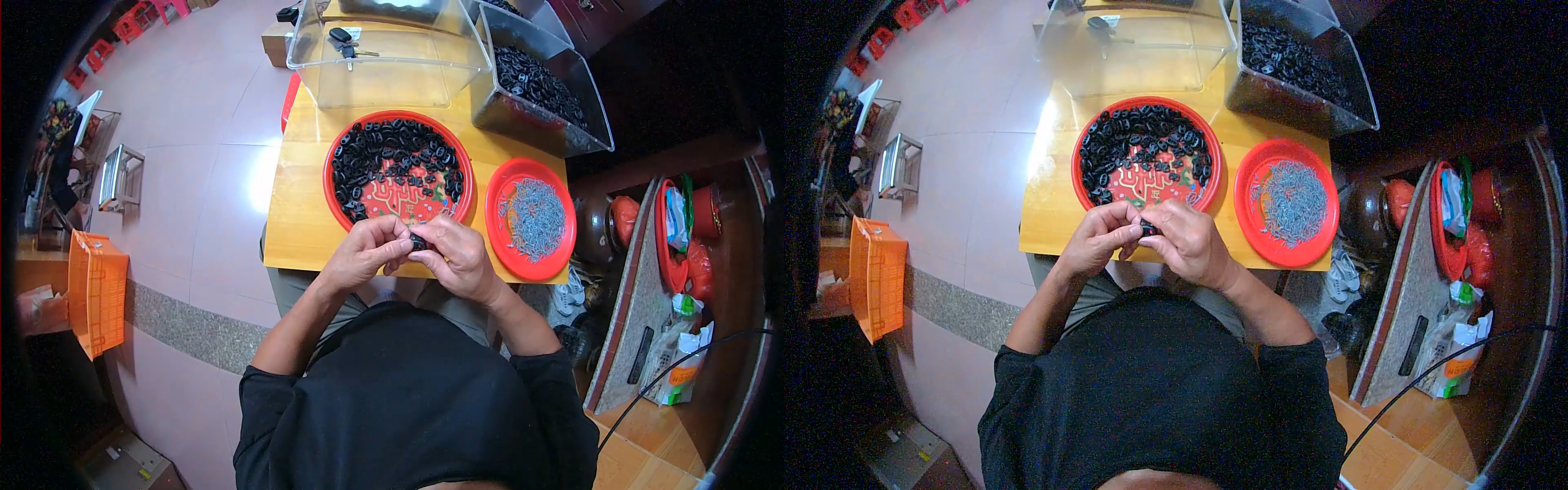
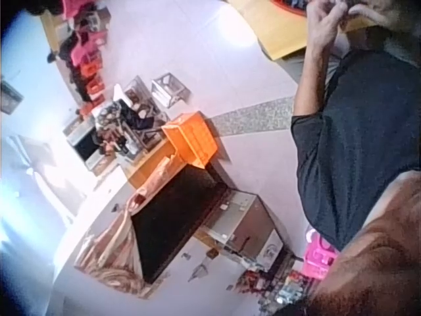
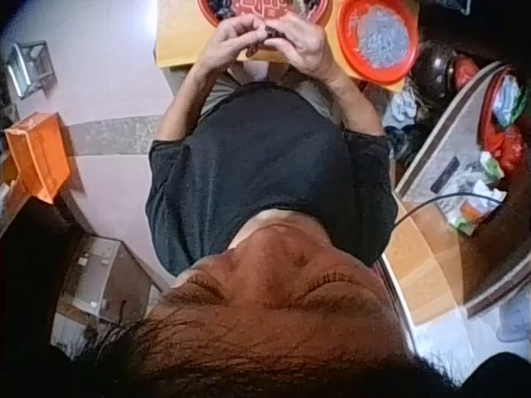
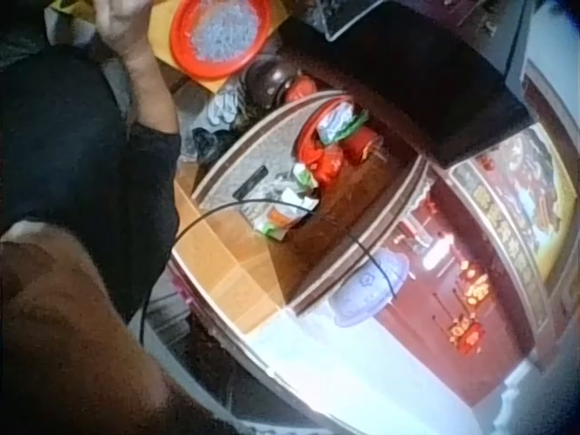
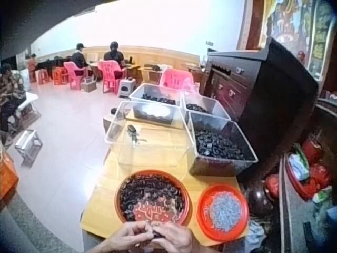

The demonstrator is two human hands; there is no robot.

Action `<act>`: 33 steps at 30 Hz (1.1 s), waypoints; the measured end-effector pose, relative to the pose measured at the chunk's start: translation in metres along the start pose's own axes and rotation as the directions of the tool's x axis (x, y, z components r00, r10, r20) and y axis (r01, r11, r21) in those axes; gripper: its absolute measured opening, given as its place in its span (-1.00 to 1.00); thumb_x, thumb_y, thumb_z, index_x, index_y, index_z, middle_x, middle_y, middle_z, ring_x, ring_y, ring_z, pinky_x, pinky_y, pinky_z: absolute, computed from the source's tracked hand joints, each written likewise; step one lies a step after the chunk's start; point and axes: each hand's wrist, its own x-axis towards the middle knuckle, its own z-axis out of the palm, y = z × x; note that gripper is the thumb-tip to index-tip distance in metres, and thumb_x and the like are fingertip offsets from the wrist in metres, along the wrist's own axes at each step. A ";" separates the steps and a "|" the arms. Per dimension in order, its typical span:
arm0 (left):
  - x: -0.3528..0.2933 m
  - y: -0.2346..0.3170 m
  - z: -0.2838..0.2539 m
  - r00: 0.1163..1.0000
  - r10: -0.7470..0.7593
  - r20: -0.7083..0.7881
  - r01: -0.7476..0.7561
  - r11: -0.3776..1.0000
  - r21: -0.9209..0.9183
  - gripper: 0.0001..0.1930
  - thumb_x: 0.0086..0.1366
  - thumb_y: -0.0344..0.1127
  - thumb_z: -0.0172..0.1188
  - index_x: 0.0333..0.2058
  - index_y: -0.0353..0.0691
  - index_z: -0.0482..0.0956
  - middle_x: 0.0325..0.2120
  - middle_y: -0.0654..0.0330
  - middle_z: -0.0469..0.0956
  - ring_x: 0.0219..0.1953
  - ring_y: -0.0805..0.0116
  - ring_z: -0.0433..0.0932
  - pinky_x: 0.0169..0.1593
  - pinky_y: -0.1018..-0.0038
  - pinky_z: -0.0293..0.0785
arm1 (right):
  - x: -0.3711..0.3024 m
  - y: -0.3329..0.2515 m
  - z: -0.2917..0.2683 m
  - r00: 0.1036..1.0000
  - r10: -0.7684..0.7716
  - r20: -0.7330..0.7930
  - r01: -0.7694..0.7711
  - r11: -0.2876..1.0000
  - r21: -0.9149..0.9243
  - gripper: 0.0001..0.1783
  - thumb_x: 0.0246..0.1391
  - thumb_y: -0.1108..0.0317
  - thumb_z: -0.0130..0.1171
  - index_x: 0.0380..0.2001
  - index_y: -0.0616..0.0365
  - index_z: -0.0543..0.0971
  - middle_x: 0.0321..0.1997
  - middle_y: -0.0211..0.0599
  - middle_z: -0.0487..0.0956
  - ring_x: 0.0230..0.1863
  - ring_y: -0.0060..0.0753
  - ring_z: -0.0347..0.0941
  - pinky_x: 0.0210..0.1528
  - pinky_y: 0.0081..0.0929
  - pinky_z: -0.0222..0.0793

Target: The person assembles small fasteners by picking plastic pieces from a plate and inserting small metal pins into them by hand.

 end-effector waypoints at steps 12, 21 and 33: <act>-0.002 -0.003 0.000 1.000 0.014 -0.002 -0.014 0.998 -0.061 -0.83 0.15 -0.30 0.17 -0.47 -0.26 0.40 -0.65 0.35 0.38 -0.65 0.64 0.33 -0.65 0.71 0.23 | -0.005 0.002 0.008 0.990 -0.113 -0.080 0.109 0.993 -0.046 -0.64 -0.25 0.56 0.24 -0.26 0.30 0.48 -0.47 -0.15 0.47 -0.52 -0.23 0.42 -0.51 -0.43 0.33; -0.001 -0.006 -0.001 1.000 0.023 -0.006 -0.023 0.997 -0.076 -0.84 0.15 -0.32 0.17 -0.46 -0.27 0.42 -0.64 0.32 0.41 -0.65 0.62 0.36 -0.64 0.70 0.28 | -0.012 0.001 0.014 0.991 -0.103 -0.090 0.096 0.993 -0.075 -0.64 -0.26 0.56 0.22 -0.27 0.33 0.44 -0.43 -0.11 0.45 -0.43 -0.12 0.44 -0.42 -0.34 0.38; -0.021 -0.017 -0.011 0.969 0.129 -0.209 -0.008 0.867 0.498 -0.87 0.14 -0.40 0.14 -0.50 -0.33 0.43 -0.64 0.33 0.40 -0.57 0.60 0.32 -0.48 0.62 0.26 | 0.057 0.056 -0.106 0.776 0.308 -0.550 -0.333 0.941 0.057 -0.76 -0.11 0.57 0.15 -0.28 0.26 0.54 -0.56 -0.43 0.46 -0.62 -0.66 0.36 -0.60 -0.67 0.34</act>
